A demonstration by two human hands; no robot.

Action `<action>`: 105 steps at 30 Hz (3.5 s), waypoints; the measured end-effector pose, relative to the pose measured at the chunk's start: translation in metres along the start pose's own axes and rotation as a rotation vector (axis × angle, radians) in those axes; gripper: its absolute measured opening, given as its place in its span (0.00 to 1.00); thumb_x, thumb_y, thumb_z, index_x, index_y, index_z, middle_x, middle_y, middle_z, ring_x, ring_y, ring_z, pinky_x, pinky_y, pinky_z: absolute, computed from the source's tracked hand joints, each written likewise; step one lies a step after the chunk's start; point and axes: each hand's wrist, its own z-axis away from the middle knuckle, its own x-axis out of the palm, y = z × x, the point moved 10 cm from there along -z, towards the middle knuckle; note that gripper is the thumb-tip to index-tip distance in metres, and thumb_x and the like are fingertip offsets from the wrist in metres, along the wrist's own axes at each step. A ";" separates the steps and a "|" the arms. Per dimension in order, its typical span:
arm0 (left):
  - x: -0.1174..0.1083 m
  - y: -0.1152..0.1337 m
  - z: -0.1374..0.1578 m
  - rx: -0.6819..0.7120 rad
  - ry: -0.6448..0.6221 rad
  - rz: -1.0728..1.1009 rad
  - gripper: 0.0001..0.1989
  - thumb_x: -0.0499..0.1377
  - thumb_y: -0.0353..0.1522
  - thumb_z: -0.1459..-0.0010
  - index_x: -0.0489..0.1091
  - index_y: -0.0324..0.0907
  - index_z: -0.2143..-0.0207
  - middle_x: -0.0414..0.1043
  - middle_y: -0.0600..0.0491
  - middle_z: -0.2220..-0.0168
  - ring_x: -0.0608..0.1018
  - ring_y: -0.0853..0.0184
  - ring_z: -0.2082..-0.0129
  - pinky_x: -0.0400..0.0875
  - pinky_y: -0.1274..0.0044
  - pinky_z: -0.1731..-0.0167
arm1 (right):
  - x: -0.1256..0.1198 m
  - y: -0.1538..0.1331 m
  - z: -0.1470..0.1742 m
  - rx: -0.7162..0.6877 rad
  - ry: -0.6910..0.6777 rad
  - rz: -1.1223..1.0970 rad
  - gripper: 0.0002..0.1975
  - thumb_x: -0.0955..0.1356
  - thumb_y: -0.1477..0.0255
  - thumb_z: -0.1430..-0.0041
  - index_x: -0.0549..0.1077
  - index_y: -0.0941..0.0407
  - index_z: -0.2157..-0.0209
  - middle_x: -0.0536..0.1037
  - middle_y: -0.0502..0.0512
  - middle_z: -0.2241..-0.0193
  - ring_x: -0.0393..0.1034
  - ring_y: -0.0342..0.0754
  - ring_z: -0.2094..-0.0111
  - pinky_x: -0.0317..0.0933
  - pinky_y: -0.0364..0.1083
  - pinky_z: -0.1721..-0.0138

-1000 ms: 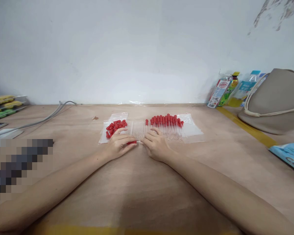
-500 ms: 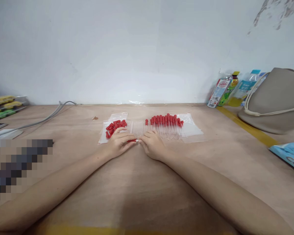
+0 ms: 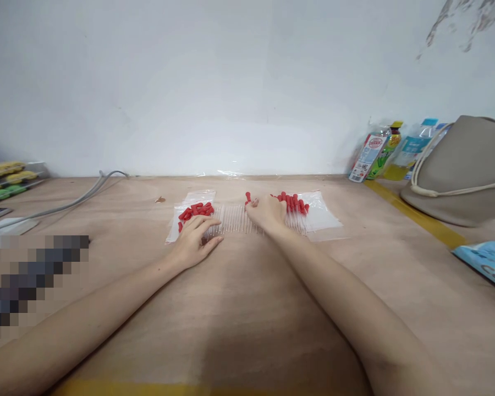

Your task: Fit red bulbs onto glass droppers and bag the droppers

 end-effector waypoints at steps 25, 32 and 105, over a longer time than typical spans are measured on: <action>-0.030 -0.032 -0.004 -0.249 0.136 -0.297 0.09 0.58 0.36 0.51 0.66 0.43 0.66 0.68 0.48 0.65 0.67 0.56 0.61 0.58 0.66 0.62 | 0.027 -0.018 -0.002 -0.052 -0.102 0.256 0.12 0.62 0.68 0.47 0.74 0.58 0.71 0.76 0.62 0.73 0.69 0.55 0.69 0.46 0.55 0.61; -0.031 -0.059 -0.008 -0.338 0.028 -0.348 0.09 0.58 0.35 0.56 0.69 0.44 0.69 0.66 0.48 0.65 0.67 0.55 0.60 0.58 0.64 0.62 | 0.027 -0.013 -0.005 -0.013 -0.111 0.206 0.15 0.60 0.65 0.46 0.74 0.58 0.73 0.75 0.59 0.76 0.68 0.53 0.70 0.47 0.54 0.61; 0.010 0.028 -0.001 0.156 -0.128 0.179 0.09 0.54 0.35 0.42 0.70 0.41 0.68 0.73 0.54 0.72 0.72 0.68 0.70 0.61 0.73 0.64 | -0.008 -0.042 0.105 -0.976 0.187 -0.089 0.11 0.59 0.75 0.41 0.73 0.56 0.66 0.74 0.52 0.72 0.62 0.41 0.72 0.44 0.47 0.63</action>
